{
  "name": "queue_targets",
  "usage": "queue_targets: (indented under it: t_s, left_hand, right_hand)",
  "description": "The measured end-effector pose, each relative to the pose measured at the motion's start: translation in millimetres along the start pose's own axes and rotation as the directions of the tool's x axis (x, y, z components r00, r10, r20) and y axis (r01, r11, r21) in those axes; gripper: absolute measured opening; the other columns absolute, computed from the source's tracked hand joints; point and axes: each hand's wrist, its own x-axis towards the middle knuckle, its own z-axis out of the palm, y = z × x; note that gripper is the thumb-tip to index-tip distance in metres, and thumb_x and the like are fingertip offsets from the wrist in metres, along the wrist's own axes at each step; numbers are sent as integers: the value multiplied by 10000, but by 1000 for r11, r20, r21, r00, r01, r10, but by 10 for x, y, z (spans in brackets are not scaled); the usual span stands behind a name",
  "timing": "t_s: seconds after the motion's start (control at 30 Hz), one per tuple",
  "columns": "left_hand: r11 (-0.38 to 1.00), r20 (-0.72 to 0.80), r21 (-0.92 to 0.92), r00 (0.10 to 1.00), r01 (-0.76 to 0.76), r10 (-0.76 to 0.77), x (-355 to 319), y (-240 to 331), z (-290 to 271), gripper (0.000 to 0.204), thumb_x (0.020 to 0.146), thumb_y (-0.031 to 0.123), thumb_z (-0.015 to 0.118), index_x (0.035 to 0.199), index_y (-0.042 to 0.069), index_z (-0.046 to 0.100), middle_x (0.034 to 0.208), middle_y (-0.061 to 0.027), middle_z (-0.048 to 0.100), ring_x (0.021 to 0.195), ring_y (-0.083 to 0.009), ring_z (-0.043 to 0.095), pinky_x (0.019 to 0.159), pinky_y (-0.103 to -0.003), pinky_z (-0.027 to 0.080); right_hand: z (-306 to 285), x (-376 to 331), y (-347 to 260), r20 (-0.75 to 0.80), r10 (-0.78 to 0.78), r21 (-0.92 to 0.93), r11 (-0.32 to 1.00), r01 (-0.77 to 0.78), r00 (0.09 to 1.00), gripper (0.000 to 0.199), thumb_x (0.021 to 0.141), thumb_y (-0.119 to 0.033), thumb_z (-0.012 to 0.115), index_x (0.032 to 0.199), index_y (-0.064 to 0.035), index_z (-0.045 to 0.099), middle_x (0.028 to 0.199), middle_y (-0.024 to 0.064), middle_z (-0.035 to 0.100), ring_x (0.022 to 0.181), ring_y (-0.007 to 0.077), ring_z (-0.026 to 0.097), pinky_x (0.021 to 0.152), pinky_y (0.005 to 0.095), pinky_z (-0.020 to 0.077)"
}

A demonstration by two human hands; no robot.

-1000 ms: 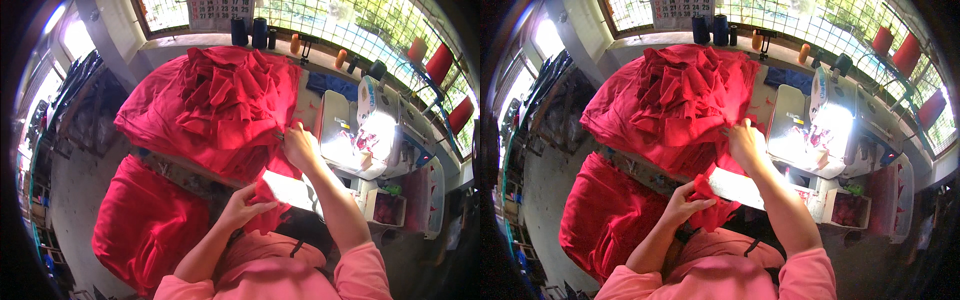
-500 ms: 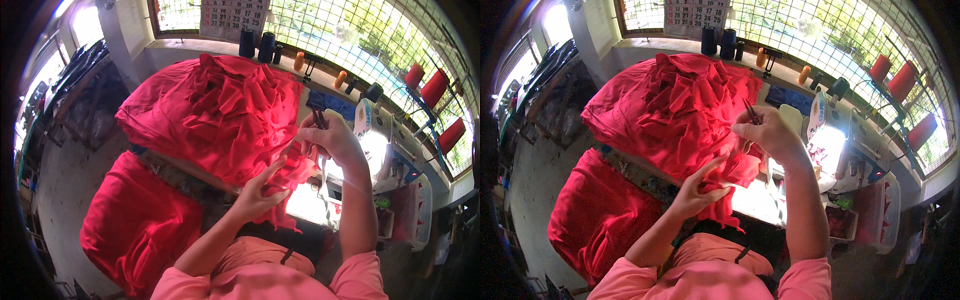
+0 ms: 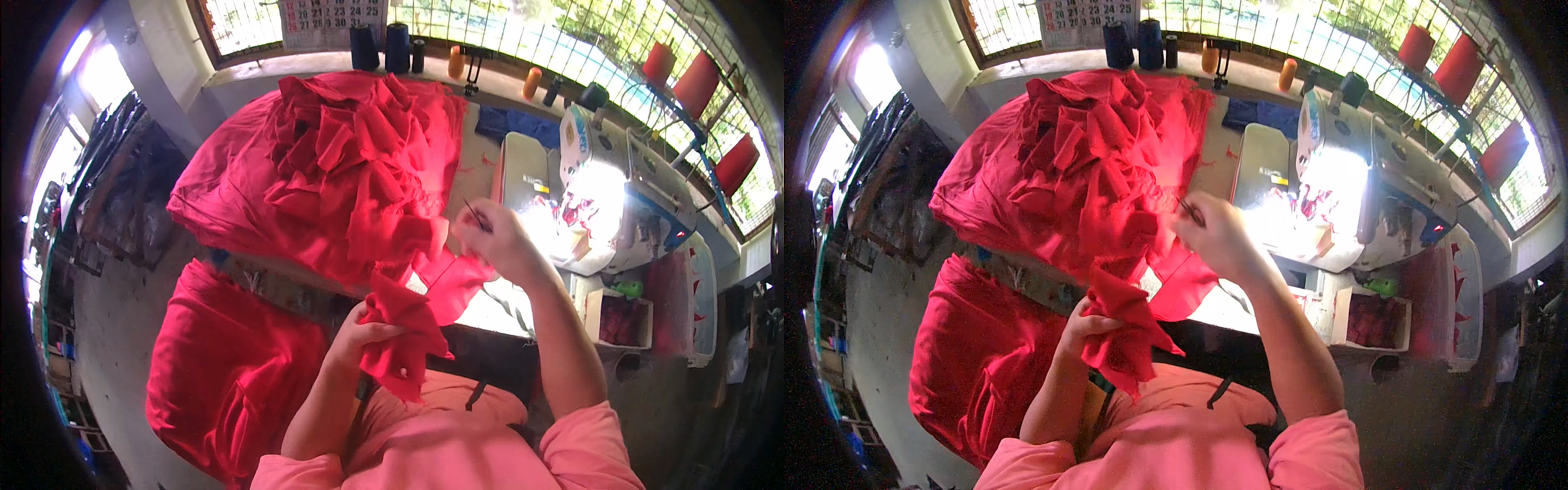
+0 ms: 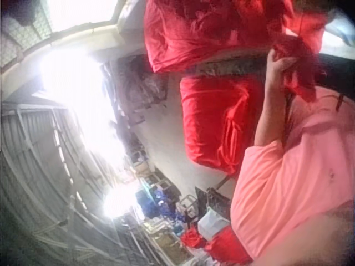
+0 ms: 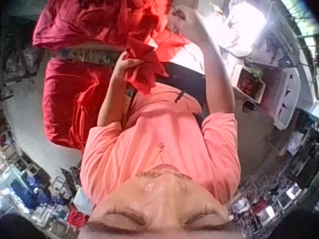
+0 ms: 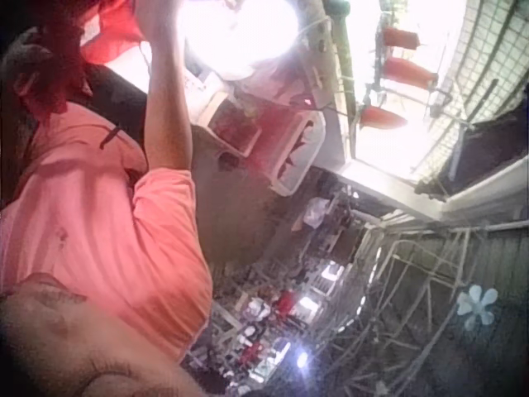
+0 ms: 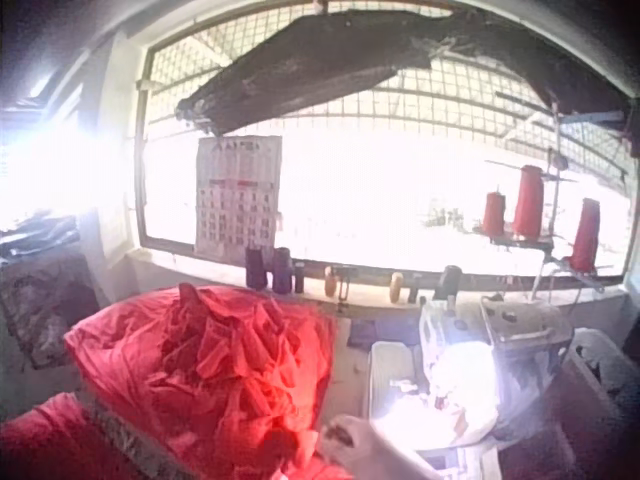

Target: The person repeatedly picks up red fabric pieces from a pile, trims loose threads or edges using scissors, and places the trimmed pieces into a nearby container. The process is repeated continuously with multiple fabric pieces.

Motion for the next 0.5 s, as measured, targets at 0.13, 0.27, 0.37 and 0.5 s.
queue_targets:
  t_s: [0.13,0.27,0.37,0.5]
  left_hand:
    - [993,116,-118,993,0,14,-26,-112,-160,494,551,-15,577,1034,-54,480,956,-135,563,864,-222,562,798,-331,434]
    - [1000,190,3,982,-15,14,-75,-47,-130,498,540,-13,593,1025,-63,490,997,-150,553,894,-212,550,809,-324,423]
    - [987,148,160,989,-12,-12,-126,79,-175,421,577,-22,598,988,-57,516,953,-121,565,842,-169,550,774,-294,430]
    - [986,-25,167,1000,5,-1,-140,40,-182,260,643,-33,598,898,-27,554,834,-50,575,725,-107,542,674,-245,442]
  right_hand:
    - [234,-581,532,74,97,-1,995,-97,993,207,740,-125,592,921,-37,544,621,37,505,566,95,478,545,256,422]
    - [577,-688,609,232,58,-360,932,30,971,242,718,-216,609,909,-72,568,716,154,579,658,278,568,591,349,440]
    - [500,-633,586,133,2,-365,930,47,991,177,735,-176,580,848,-41,575,733,157,586,654,272,572,593,337,434]
    - [17,-625,540,-31,-13,-304,953,3,999,211,738,-202,566,742,5,525,616,127,483,560,219,461,536,307,368]
